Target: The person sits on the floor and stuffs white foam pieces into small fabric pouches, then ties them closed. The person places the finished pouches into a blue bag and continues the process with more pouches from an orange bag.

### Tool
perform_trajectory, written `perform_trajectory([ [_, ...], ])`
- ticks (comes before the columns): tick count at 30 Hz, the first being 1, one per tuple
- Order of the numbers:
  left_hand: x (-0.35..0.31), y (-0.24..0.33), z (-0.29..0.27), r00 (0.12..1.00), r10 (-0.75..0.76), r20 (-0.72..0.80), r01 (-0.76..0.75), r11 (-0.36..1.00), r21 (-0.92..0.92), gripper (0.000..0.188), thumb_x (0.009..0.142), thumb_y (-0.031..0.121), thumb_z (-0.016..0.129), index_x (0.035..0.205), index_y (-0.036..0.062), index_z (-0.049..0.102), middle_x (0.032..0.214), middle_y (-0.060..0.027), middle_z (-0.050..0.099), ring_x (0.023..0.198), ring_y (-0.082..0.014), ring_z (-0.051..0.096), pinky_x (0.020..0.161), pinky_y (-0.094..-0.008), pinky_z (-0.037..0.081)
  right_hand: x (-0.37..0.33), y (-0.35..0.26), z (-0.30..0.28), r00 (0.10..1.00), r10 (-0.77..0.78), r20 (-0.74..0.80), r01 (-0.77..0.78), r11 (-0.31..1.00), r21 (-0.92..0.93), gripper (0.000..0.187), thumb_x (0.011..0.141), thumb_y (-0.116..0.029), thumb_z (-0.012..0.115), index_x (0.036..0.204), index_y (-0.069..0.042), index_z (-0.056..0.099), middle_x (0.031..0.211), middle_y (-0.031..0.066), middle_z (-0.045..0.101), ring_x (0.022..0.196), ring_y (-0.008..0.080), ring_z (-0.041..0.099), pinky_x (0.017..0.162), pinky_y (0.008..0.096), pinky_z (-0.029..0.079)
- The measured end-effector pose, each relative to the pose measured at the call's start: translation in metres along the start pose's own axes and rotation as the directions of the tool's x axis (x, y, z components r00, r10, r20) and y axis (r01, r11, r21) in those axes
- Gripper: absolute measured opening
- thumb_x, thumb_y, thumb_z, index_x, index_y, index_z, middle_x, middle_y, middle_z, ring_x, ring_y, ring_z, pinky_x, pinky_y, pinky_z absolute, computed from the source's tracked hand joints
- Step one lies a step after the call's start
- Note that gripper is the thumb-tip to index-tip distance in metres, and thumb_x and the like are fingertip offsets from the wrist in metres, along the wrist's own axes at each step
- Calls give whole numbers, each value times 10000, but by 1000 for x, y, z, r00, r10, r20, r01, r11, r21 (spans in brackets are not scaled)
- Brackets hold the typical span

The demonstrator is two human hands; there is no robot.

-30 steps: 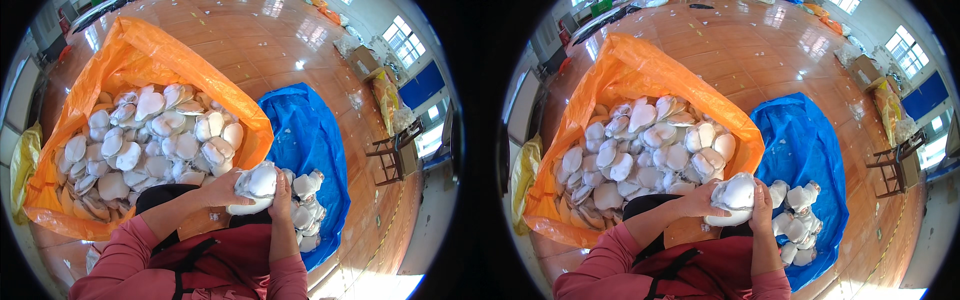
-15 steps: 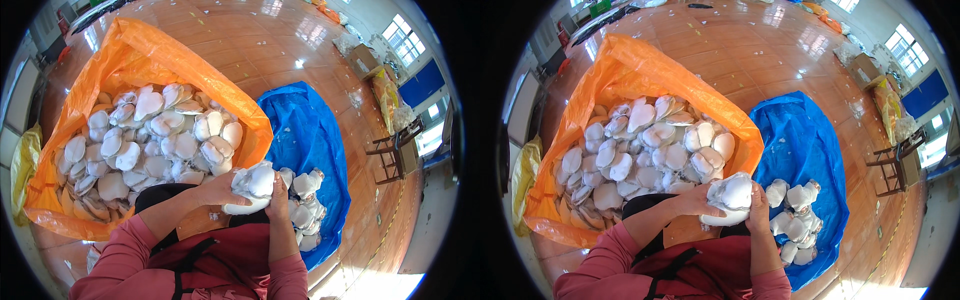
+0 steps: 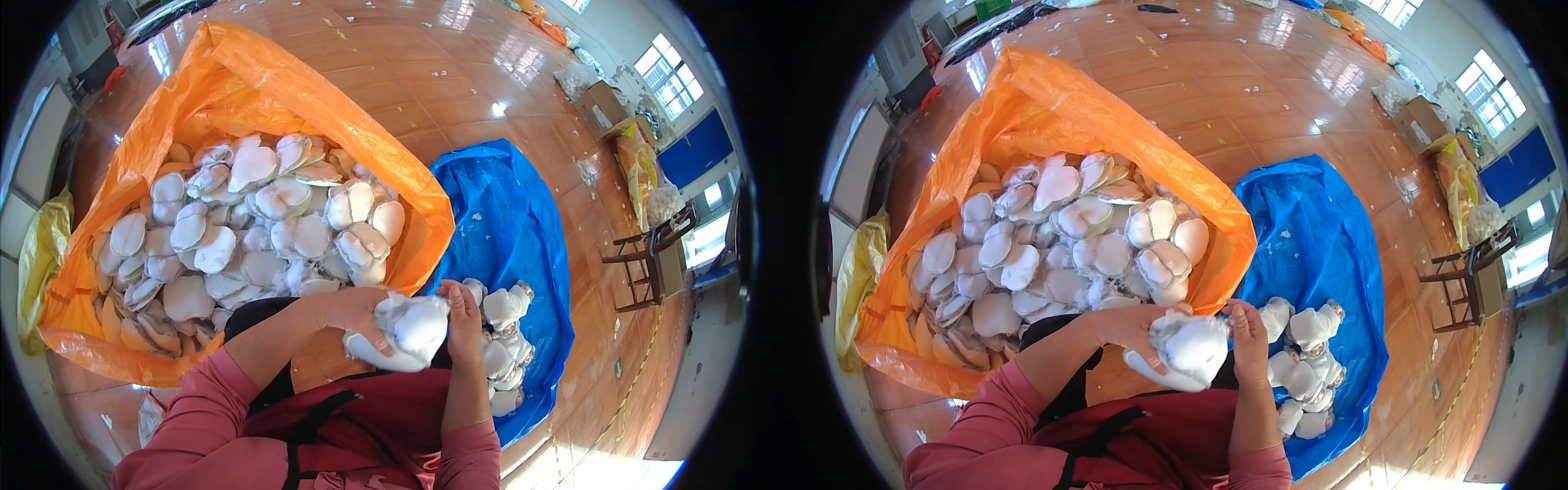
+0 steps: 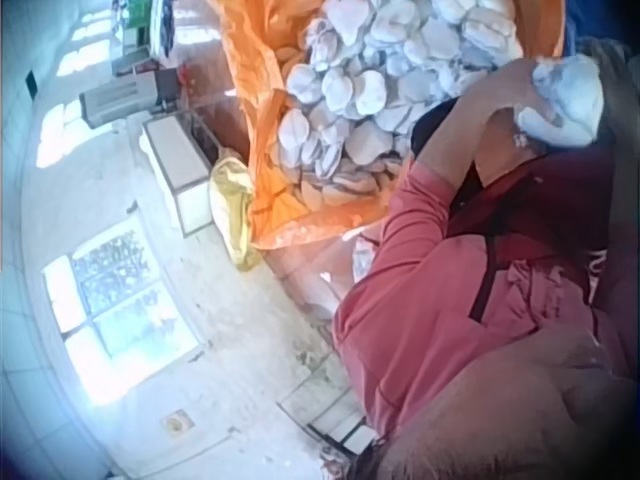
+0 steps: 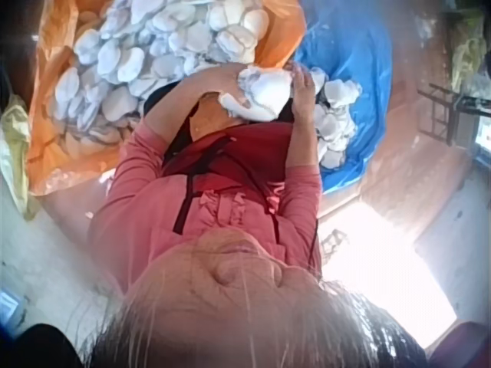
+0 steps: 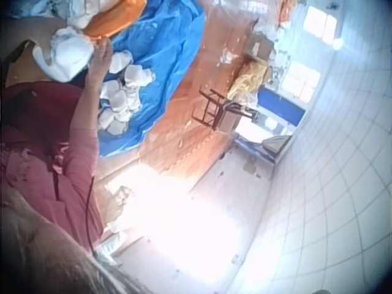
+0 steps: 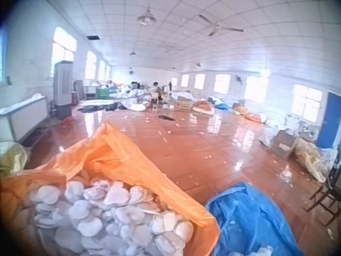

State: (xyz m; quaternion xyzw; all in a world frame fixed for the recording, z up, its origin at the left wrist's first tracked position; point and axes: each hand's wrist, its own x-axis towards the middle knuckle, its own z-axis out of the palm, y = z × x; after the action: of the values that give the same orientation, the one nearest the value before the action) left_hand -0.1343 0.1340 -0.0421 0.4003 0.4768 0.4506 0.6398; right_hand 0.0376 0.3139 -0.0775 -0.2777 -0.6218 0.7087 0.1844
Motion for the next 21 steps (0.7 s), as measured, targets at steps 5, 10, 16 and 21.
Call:
perform_trajectory([
  [5, 6, -13, 12, 967, -79, 241, 79, 997, 6, 632, 642, 89, 880, 1209, 34, 608, 1087, -55, 681, 1018, -158, 618, 917, -325, 481, -17, -25, 18, 901, 15, 433, -110, 975, 194, 400, 959, -382, 625, 1167, -41, 615, 1020, 58, 671, 850, 105, 539, 762, 249, 442],
  [10, 8, -17, 17, 948, -109, 298, 126, 991, -41, 478, 645, 119, 883, 1063, 13, 676, 1005, -65, 708, 932, -163, 651, 848, -322, 512, -18, -21, 21, 817, 46, 574, -130, 986, 105, 389, 930, -405, 663, 1081, -49, 625, 927, 8, 586, 867, 105, 536, 771, 241, 435],
  [16, 10, -19, 18, 956, -25, 293, 59, 993, -106, 515, 622, 123, 887, 1074, 5, 669, 997, -67, 710, 936, -168, 654, 849, -326, 512, -23, -24, 19, 828, 43, 558, -172, 968, 181, 338, 922, -368, 685, 1018, -51, 619, 917, 7, 589, 845, 103, 527, 764, 238, 430],
  [21, 15, -17, 17, 968, -17, 251, 27, 999, -39, 468, 600, 119, 888, 1012, 13, 693, 969, -56, 713, 917, -165, 655, 823, -324, 507, -22, -25, 15, 837, 13, 548, -144, 970, 198, 305, 926, -345, 686, 975, -56, 601, 888, -3, 584, 802, 91, 513, 730, 227, 414],
])
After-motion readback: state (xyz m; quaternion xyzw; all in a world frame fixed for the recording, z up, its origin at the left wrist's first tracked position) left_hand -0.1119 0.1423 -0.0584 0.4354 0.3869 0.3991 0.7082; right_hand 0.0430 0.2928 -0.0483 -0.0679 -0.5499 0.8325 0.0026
